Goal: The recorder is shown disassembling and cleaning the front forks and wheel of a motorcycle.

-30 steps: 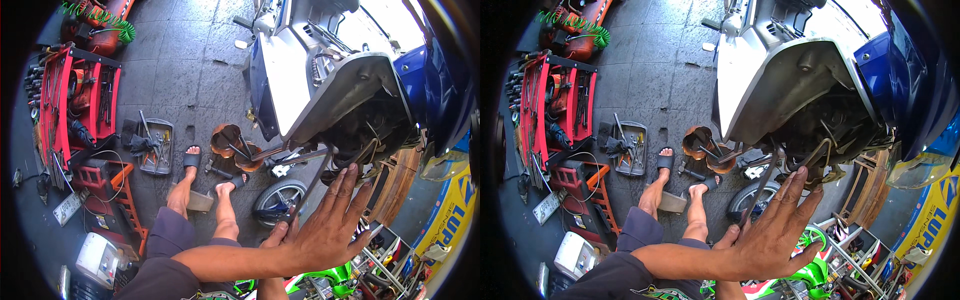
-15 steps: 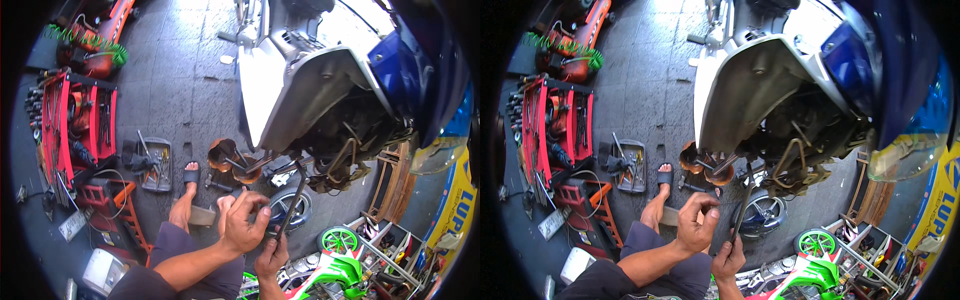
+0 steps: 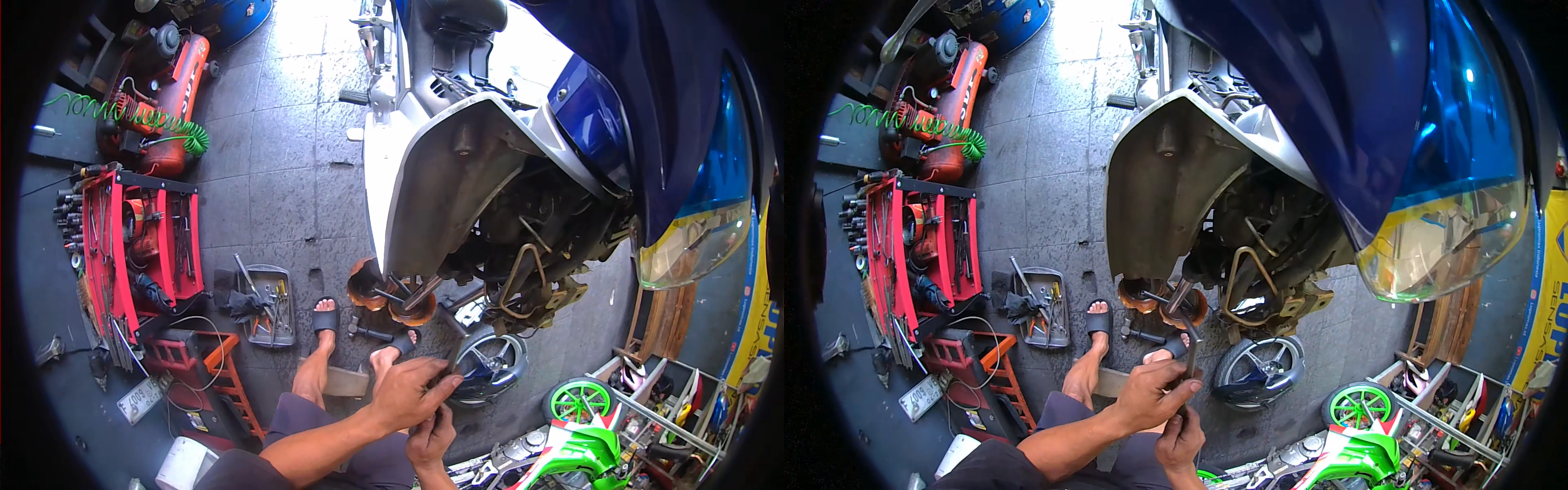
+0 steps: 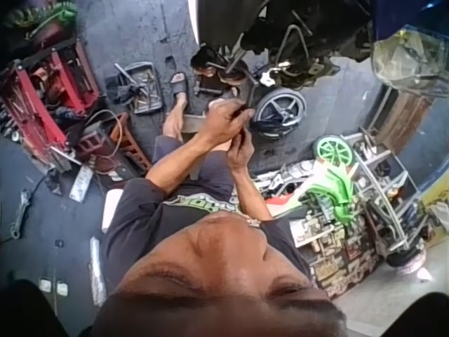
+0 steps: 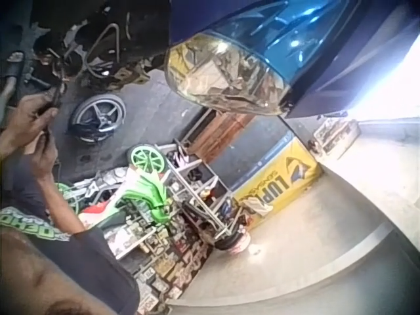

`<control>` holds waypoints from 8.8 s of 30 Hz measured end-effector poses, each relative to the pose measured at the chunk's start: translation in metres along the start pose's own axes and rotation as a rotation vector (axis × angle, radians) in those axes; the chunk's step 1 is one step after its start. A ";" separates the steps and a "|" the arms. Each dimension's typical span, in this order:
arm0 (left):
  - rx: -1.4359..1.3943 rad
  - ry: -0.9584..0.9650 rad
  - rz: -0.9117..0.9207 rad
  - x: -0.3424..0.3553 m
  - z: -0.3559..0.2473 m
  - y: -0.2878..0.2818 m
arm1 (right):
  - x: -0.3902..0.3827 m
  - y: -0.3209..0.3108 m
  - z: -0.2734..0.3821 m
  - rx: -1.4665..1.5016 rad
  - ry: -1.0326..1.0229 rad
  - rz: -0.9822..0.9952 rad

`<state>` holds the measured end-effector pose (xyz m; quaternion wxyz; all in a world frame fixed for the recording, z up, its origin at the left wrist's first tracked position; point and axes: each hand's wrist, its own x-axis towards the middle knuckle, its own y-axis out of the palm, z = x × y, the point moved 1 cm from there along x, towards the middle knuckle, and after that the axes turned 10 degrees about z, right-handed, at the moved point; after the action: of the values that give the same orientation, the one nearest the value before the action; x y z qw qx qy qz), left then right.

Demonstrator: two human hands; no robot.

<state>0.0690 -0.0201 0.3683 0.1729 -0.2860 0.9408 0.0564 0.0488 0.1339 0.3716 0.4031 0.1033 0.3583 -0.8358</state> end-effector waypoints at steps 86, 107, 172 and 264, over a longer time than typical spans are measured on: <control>-0.784 0.911 -0.394 0.074 -0.254 -0.309 | -0.079 -0.086 0.010 0.048 0.066 -0.263; -0.679 0.888 -0.369 0.070 -0.243 -0.302 | -0.087 -0.083 -0.027 0.096 0.243 -0.383; -0.009 -0.347 -0.193 -0.128 0.047 0.183 | 0.006 -0.244 -0.078 -0.534 -0.399 0.538; -0.363 -0.366 -1.374 -0.128 0.541 -0.172 | 0.160 0.279 -0.371 -0.496 0.181 0.999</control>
<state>0.4226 0.0147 -0.0926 0.2737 -0.8216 0.4810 0.1370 0.1102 0.1747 -0.1140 0.7295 0.2338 0.4849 -0.4219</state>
